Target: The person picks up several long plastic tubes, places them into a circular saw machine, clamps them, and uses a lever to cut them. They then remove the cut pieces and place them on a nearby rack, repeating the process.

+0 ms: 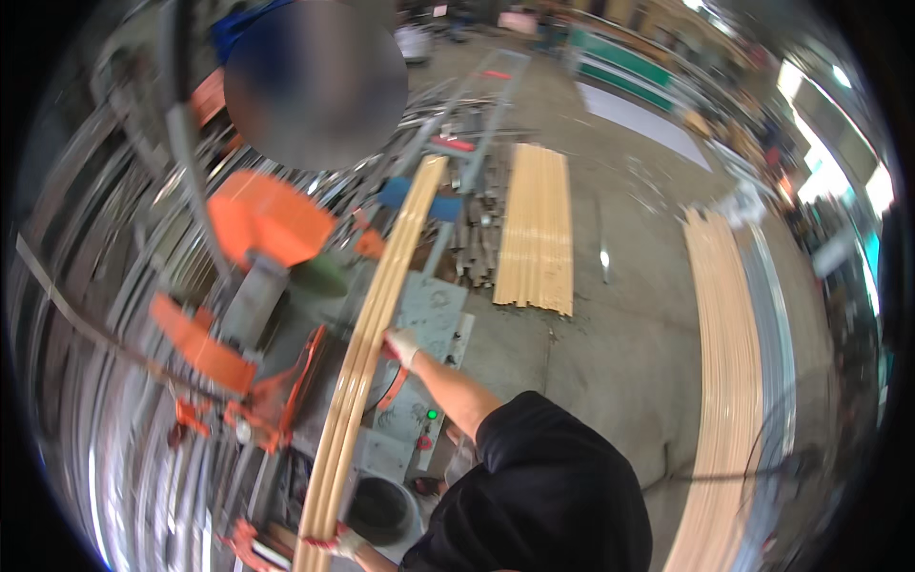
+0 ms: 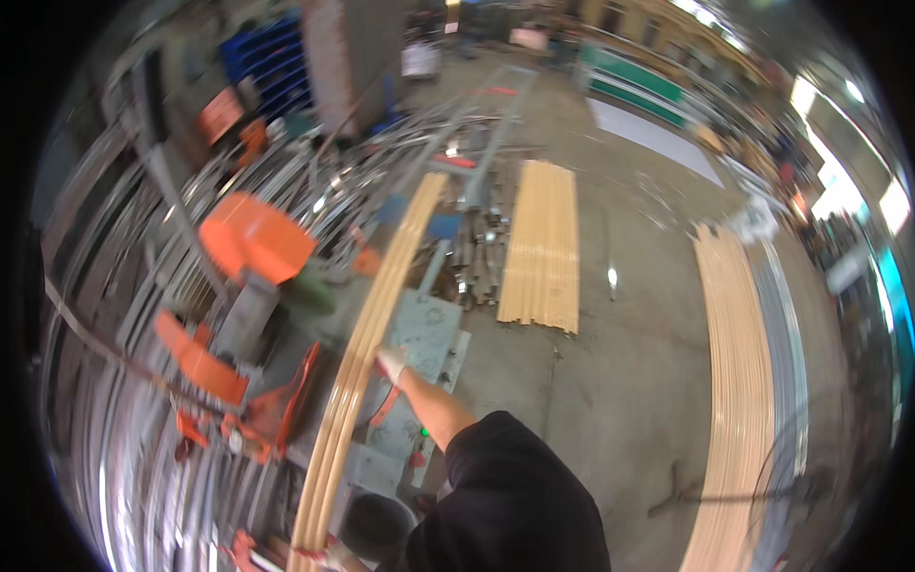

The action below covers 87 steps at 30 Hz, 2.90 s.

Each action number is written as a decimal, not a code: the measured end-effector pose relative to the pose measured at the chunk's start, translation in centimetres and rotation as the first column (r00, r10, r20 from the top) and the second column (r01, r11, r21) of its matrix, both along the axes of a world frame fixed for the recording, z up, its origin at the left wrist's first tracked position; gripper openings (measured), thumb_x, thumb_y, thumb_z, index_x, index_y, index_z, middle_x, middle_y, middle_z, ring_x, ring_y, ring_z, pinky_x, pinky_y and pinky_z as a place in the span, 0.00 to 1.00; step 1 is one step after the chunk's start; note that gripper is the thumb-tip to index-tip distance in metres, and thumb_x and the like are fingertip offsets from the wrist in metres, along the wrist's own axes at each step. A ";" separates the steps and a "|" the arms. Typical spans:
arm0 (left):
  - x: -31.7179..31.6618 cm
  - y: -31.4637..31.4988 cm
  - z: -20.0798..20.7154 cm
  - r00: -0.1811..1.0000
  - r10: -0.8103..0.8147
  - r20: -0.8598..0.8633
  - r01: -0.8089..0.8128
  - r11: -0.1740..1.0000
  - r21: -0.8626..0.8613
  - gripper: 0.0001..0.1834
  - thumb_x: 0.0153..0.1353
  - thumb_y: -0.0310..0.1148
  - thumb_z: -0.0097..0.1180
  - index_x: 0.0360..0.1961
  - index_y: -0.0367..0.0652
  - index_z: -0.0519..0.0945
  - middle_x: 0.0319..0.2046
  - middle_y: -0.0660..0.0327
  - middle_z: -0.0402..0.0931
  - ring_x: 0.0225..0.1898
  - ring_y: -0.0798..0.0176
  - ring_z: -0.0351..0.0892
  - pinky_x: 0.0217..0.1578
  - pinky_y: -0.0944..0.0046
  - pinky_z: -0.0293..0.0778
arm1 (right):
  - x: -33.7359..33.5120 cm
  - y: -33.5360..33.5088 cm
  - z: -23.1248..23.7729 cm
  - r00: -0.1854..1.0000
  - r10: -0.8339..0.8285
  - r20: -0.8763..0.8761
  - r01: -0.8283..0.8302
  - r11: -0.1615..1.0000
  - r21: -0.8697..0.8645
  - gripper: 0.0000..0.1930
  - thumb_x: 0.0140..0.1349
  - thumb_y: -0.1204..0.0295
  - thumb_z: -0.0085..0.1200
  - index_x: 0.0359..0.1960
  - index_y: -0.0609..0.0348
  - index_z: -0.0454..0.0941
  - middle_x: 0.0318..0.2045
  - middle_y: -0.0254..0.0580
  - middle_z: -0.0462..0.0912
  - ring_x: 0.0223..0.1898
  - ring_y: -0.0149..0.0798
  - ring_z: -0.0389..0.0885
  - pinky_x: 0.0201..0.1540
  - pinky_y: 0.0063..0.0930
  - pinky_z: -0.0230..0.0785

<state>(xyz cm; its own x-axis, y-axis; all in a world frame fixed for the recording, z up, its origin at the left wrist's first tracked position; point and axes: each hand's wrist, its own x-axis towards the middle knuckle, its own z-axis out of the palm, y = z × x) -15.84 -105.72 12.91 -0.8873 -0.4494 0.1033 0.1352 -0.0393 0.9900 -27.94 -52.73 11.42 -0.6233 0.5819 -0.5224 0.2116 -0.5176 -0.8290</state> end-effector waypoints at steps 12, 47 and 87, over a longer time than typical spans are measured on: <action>-6.3 5.5 0.9 0.934 0.264 0.241 -0.303 0.226 0.926 0.30 0.56 0.46 0.76 0.55 0.44 0.80 0.48 0.61 0.83 0.54 0.54 0.80 0.62 0.46 0.72 | -3.3 8.6 -4.6 0.951 0.266 -0.159 -0.294 0.937 -0.189 0.16 0.74 0.58 0.53 0.56 0.51 0.77 0.51 0.31 0.84 0.53 0.33 0.80 0.49 0.26 0.67; -15.0 -2.7 -8.8 0.863 0.157 0.480 -0.505 0.305 0.807 0.31 0.52 0.43 0.77 0.57 0.51 0.80 0.51 0.58 0.83 0.53 0.49 0.82 0.56 0.42 0.76 | 10.5 -2.4 5.8 0.348 0.518 0.781 -0.912 0.379 0.155 0.14 0.67 0.59 0.58 0.44 0.56 0.85 0.30 0.36 0.87 0.25 0.31 0.85 0.23 0.26 0.71; -15.4 -1.5 -6.5 0.757 0.246 0.606 -0.647 0.419 0.637 0.46 0.41 0.49 0.85 0.61 0.44 0.78 0.52 0.57 0.81 0.50 0.53 0.82 0.45 0.50 0.78 | 7.6 7.7 27.0 0.500 0.513 0.697 -0.866 0.273 0.420 0.17 0.71 0.67 0.57 0.59 0.59 0.77 0.37 0.34 0.85 0.33 0.28 0.82 0.36 0.26 0.78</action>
